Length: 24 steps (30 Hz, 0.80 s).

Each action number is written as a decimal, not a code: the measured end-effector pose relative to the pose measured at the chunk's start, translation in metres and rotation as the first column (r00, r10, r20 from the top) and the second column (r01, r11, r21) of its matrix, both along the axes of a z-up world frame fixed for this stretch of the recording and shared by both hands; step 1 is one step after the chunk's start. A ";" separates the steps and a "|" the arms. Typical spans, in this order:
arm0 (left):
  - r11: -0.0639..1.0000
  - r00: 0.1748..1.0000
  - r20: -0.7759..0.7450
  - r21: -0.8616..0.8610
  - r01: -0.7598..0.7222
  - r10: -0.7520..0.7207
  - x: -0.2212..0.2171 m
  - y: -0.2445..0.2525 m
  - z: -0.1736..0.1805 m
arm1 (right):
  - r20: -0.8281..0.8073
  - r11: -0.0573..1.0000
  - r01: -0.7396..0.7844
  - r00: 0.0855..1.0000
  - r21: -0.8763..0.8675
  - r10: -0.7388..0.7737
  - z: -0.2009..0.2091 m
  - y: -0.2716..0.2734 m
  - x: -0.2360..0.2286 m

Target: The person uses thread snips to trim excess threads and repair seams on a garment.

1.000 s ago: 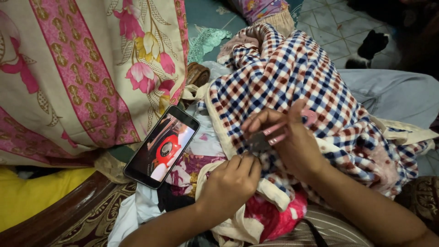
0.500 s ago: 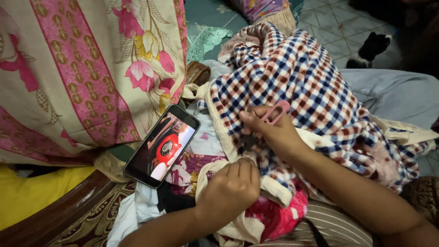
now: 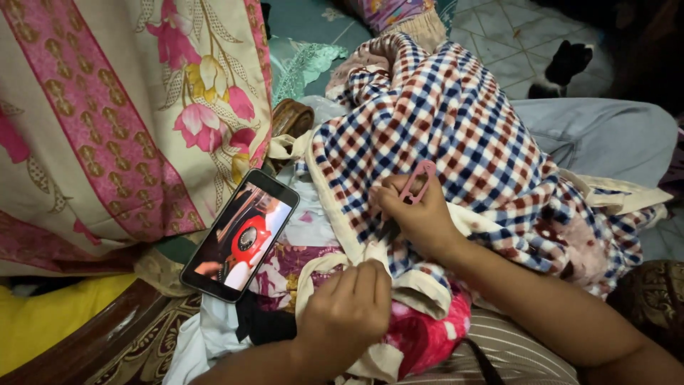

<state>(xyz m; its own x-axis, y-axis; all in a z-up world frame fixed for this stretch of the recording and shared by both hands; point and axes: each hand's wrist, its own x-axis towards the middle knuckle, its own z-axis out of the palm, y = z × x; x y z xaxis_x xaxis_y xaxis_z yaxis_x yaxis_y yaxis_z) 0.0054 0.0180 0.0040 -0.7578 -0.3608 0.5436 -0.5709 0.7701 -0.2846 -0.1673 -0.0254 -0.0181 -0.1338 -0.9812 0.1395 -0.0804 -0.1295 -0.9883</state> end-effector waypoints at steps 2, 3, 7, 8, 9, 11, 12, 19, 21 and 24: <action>0.999 0.999 -0.006 -0.033 0.037 -0.037 0.000 0.003 0.004 | 0.061 0.995 -0.014 0.998 -0.095 0.020 -0.002 0.001 0.000; 0.999 0.999 -0.028 -0.032 0.032 -0.033 0.000 0.004 0.004 | 0.064 0.995 -0.018 0.998 -0.097 0.025 -0.003 0.001 -0.001; 0.999 0.997 -0.075 -0.039 0.011 -0.014 -0.002 0.006 0.006 | 0.031 0.986 -0.042 0.998 -0.164 0.047 -0.004 0.003 -0.002; 0.999 0.997 -0.076 -0.040 0.017 -0.020 -0.003 0.006 0.006 | 0.031 0.986 -0.036 0.999 -0.164 0.042 -0.005 0.003 -0.002; 0.999 0.996 -0.090 -0.033 0.020 -0.023 -0.004 0.006 0.007 | 0.022 0.986 -0.018 1.000 -0.167 0.022 -0.006 0.003 -0.003; 0.999 0.993 -0.111 -0.020 0.035 -0.037 -0.002 0.006 0.000 | 0.008 0.986 0.010 1.000 -0.164 -0.009 -0.027 0.000 -0.003; 0.999 0.998 -0.064 -0.051 -0.007 0.004 -0.003 0.004 -0.008 | 0.152 0.996 0.039 0.988 -0.079 -0.026 -0.046 -0.002 -0.007; 0.956 0.995 -0.095 0.295 0.003 0.026 -0.017 -0.026 -0.065 | 0.228 0.987 0.006 0.973 -0.164 0.032 -0.036 0.006 -0.011; 0.840 0.978 -0.191 0.541 0.036 0.081 -0.019 -0.034 -0.065 | 0.270 0.982 0.024 0.962 -0.187 0.028 -0.022 0.008 -0.008; 0.558 0.929 -0.298 0.819 0.130 0.221 -0.022 -0.042 -0.071 | 0.243 0.945 0.018 0.968 -0.326 0.065 -0.007 0.019 -0.009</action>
<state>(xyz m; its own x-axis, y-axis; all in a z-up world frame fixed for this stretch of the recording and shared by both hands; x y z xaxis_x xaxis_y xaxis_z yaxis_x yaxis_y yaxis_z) -0.0170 -0.0238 -0.0666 -0.5621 -0.8034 0.1963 -0.5287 0.5316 0.6617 -0.1761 -0.0062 -0.0248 -0.1823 -0.8915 0.4148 0.1680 -0.4439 -0.8802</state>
